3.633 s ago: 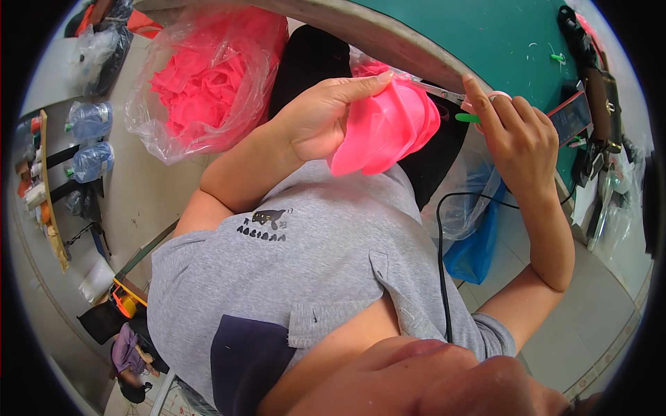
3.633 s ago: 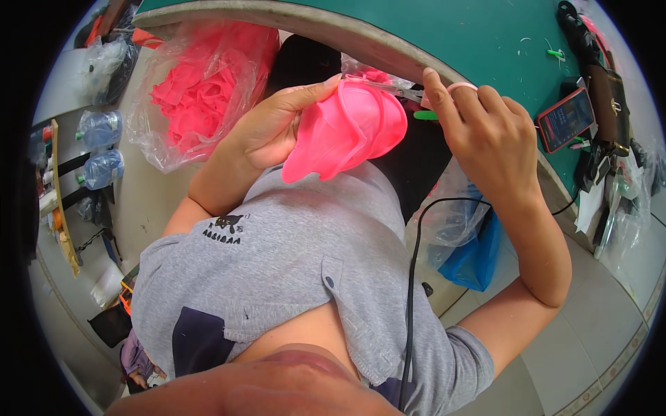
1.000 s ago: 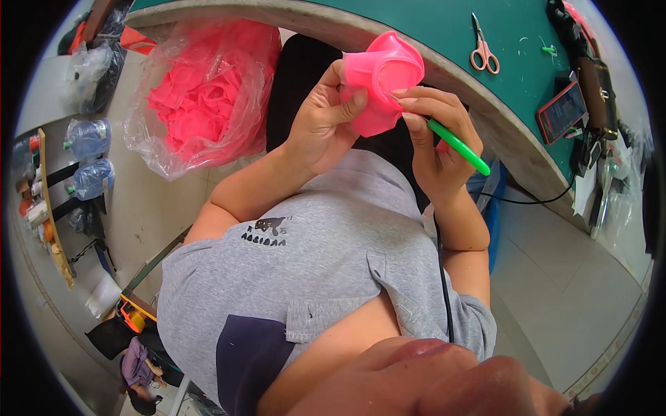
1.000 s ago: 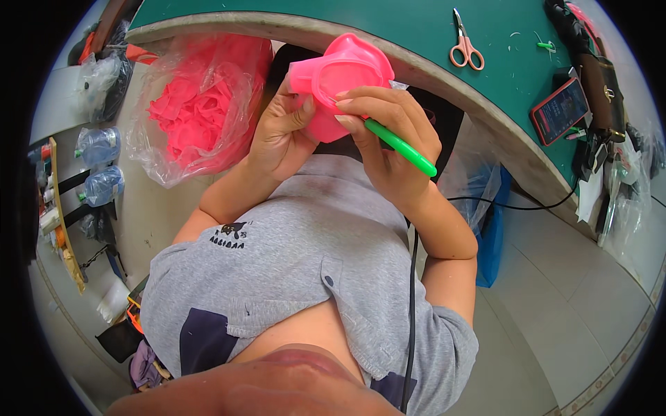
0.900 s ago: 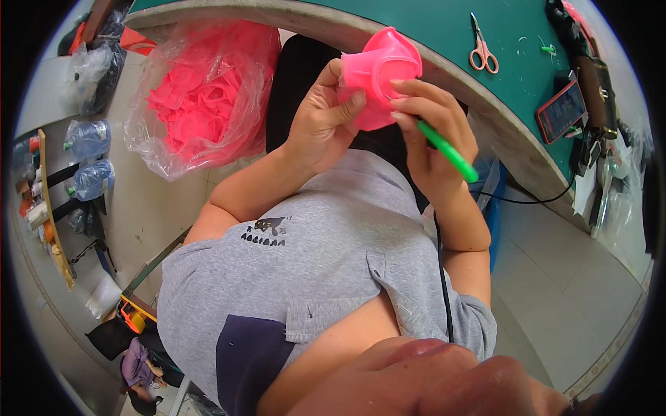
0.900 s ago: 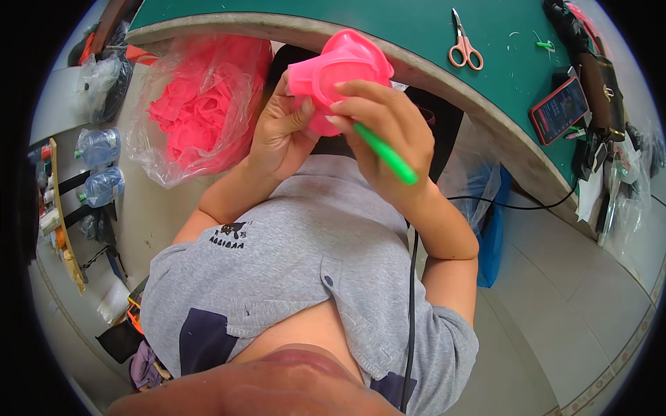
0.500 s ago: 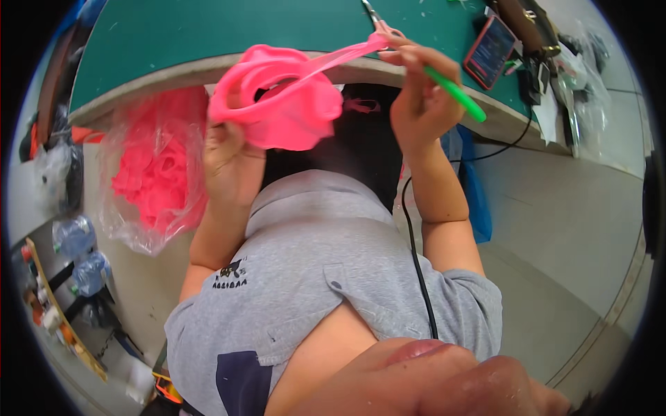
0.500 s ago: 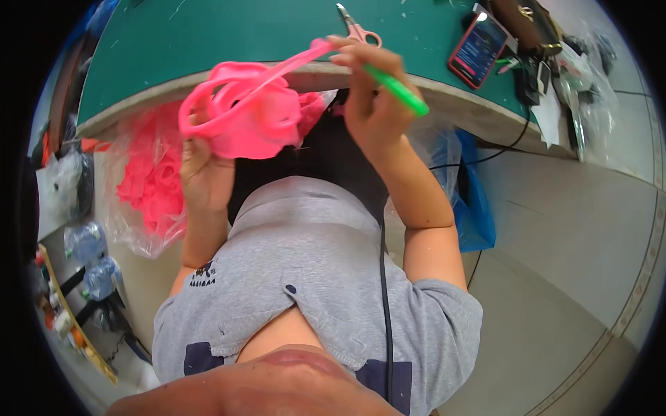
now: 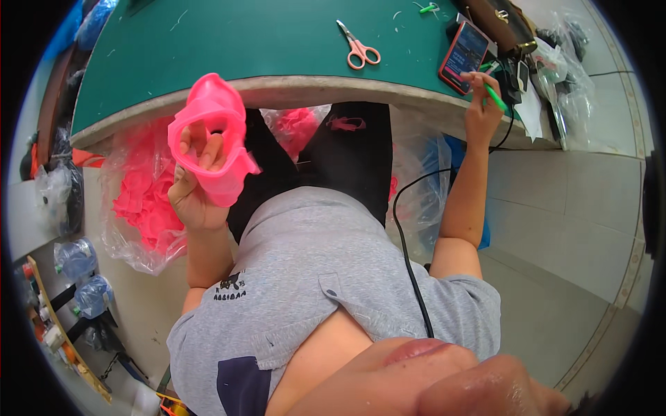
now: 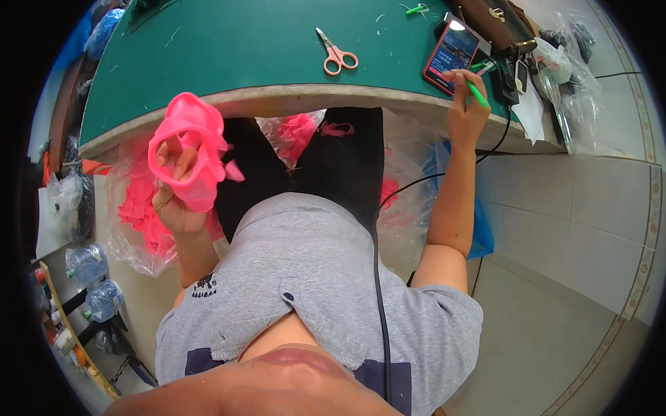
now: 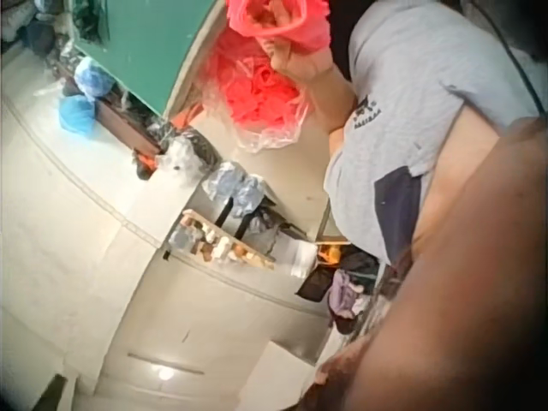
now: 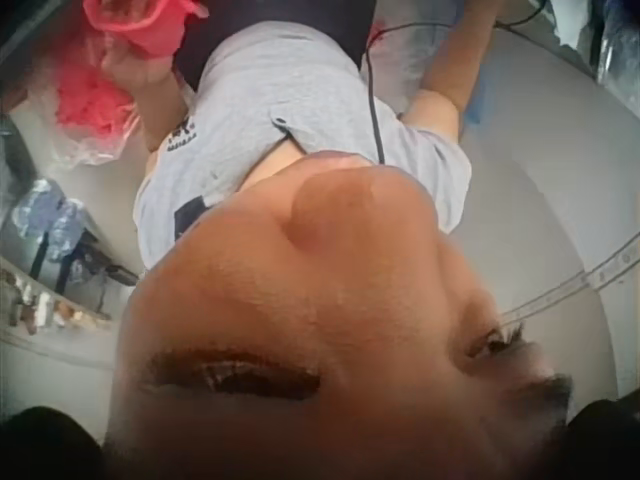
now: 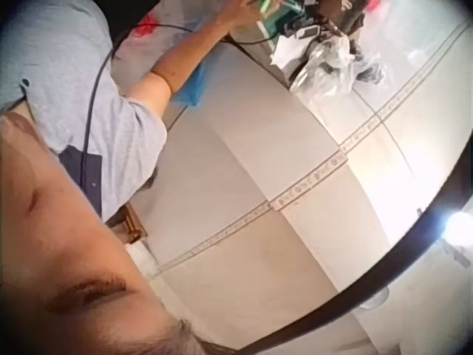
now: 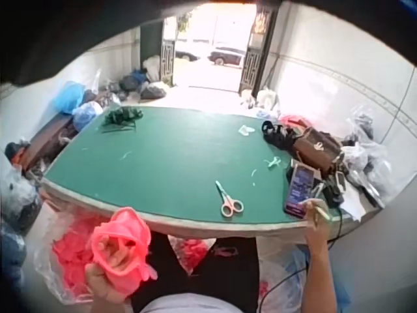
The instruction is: Assembling and shaping a pink plastic decorative flower at a factory workbench.
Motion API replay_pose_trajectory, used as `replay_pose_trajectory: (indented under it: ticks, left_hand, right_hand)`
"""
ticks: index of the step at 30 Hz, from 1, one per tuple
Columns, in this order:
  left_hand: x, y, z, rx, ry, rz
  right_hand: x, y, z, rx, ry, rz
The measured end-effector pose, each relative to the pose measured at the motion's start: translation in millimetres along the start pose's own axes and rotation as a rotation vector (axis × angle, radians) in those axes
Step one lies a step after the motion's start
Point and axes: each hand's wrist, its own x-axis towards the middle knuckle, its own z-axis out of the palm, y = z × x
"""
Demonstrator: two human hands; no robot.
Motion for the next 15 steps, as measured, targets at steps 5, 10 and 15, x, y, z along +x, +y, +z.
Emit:
replay_pose_trajectory:
  ticks: [5,10,15]
  left_hand:
    - [-1.9,-2.6,-8.2,0.057,-0.100,-0.050]
    - [0.9,-14.2,-2.1,0.044,-0.099,-0.122]
    - [-1.3,-17.1,-3.5,-0.018,0.082,-0.143]
  right_hand:
    - [34.0,65.2,-7.3,-0.728,0.031,-0.284]
    - [48.5,63.4,-11.3,-0.632,0.230,-0.261]
    - [27.3,44.4,0.6,-0.461,0.027,-0.413]
